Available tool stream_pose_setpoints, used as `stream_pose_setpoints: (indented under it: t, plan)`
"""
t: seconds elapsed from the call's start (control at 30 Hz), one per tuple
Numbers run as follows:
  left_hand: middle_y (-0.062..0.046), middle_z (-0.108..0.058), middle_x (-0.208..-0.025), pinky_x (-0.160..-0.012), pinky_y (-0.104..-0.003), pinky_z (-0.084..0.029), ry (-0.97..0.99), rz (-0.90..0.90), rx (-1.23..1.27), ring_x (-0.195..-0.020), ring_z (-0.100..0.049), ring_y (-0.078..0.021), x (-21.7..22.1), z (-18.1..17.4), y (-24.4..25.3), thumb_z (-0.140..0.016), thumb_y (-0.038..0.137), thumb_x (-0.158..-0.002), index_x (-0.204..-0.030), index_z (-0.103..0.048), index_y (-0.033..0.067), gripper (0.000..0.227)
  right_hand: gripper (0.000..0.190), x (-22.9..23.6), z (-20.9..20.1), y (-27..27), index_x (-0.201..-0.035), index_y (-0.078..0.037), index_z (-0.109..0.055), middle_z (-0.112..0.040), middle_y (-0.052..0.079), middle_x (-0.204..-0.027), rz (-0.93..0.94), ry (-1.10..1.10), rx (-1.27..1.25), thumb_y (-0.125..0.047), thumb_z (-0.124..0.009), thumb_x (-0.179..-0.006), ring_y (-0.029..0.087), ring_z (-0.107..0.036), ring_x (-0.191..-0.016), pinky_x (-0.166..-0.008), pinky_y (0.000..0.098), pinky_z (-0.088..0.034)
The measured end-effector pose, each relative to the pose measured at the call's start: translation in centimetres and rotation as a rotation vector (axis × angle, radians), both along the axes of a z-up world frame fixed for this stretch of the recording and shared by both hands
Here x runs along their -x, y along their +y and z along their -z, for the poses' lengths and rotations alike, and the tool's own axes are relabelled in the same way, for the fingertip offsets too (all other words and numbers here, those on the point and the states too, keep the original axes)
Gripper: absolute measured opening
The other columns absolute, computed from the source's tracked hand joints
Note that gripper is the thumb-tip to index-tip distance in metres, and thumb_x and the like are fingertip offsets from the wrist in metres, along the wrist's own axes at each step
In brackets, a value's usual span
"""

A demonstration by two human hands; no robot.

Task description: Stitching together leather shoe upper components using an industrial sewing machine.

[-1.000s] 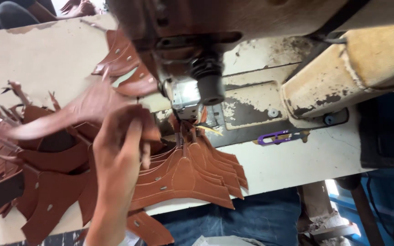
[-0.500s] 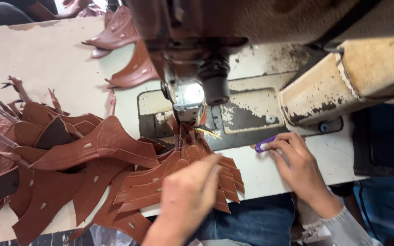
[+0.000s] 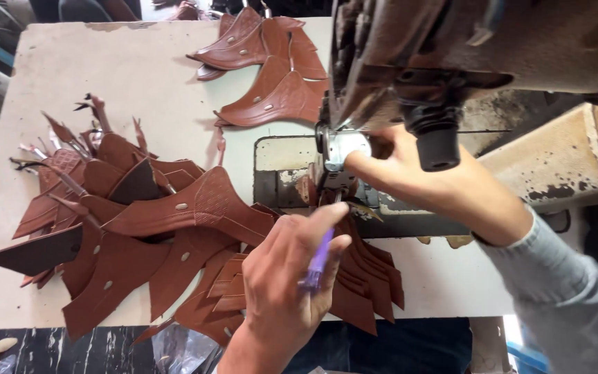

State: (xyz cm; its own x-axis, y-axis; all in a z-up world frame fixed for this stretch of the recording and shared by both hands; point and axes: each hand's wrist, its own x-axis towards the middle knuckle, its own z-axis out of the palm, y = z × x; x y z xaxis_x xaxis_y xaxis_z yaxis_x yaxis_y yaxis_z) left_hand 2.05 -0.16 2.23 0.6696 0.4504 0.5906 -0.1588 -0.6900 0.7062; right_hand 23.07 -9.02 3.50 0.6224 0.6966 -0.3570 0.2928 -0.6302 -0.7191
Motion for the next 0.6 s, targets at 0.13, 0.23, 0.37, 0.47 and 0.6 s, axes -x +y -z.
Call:
stream_pose_setpoints:
  t: [0.13, 0.23, 0.37, 0.47, 0.6]
  plan:
    - [-0.002, -0.055, -0.080, -0.063, -0.034, -0.051, -0.002, -0.022, -0.216, -0.069, -0.060, -0.0174, -0.2, 0.2, 0.3, -0.078, 0.007, -0.094, -0.129, -0.068, 0.0066, 0.036, 0.028, -1.5, -0.1, 1.0, -0.130, -0.023, -0.061, -0.064, 0.007, -0.080, -0.823, -0.965, 0.254, -0.019, -0.060, -0.102, 0.018, -0.062, -0.061, -0.051, 0.0309, -0.048]
    - [-0.002, -0.055, -0.089, -0.070, -0.032, -0.053, -0.024, 0.006, -0.309, -0.079, -0.060, -0.0174, -0.8, -0.1, 0.4, -0.077, 0.006, -0.096, -0.134, -0.068, 0.0109, 0.039, 0.028, -1.6, -0.2, 0.4, -0.123, -0.014, -0.063, -0.066, 0.013, -0.090, -0.762, -1.049, -0.227, -0.008, -0.061, -0.096, 0.026, -0.065, -0.070, -0.061, 0.0347, -0.051]
    - [-0.003, -0.058, -0.098, -0.071, -0.031, -0.054, -0.049, 0.042, -0.322, -0.086, -0.062, -0.0192, -0.9, -0.2, 0.9, -0.077, 0.008, -0.100, -0.136, -0.066, 0.0109, 0.038, 0.029, 0.5, -2.4, 2.1, -0.113, -0.006, -0.058, -0.068, 0.015, -0.103, -0.576, -0.760, -0.625, 0.000, -0.064, -0.086, 0.026, -0.067, -0.087, -0.077, 0.0378, -0.052]
    - [-0.003, -0.056, -0.091, -0.071, -0.034, -0.053, -0.069, 0.031, -0.298, -0.080, -0.060, -0.0197, -1.0, -0.5, 1.0, -0.080, 0.012, -0.097, -0.130, -0.067, 0.0099, 0.035, 0.032, -3.0, 1.0, -0.7, -0.123, -0.008, -0.072, -0.072, 0.012, -0.097, -0.783, -1.012, -0.430, -0.007, -0.073, -0.091, 0.024, -0.067, -0.075, -0.063, 0.0335, -0.050]
    - [-0.003, -0.055, -0.087, -0.067, -0.033, -0.051, -0.088, 0.023, -0.246, -0.077, -0.059, -0.0189, -1.3, -0.4, 0.8, -0.081, 0.012, -0.096, -0.129, -0.069, 0.0087, 0.035, 0.035, -3.7, -0.7, -0.1, -0.127, -0.003, -0.066, -0.072, 0.009, -0.103, -0.825, -0.653, -0.609, -0.009, -0.062, -0.093, 0.020, -0.071, -0.084, -0.071, 0.0284, -0.055]
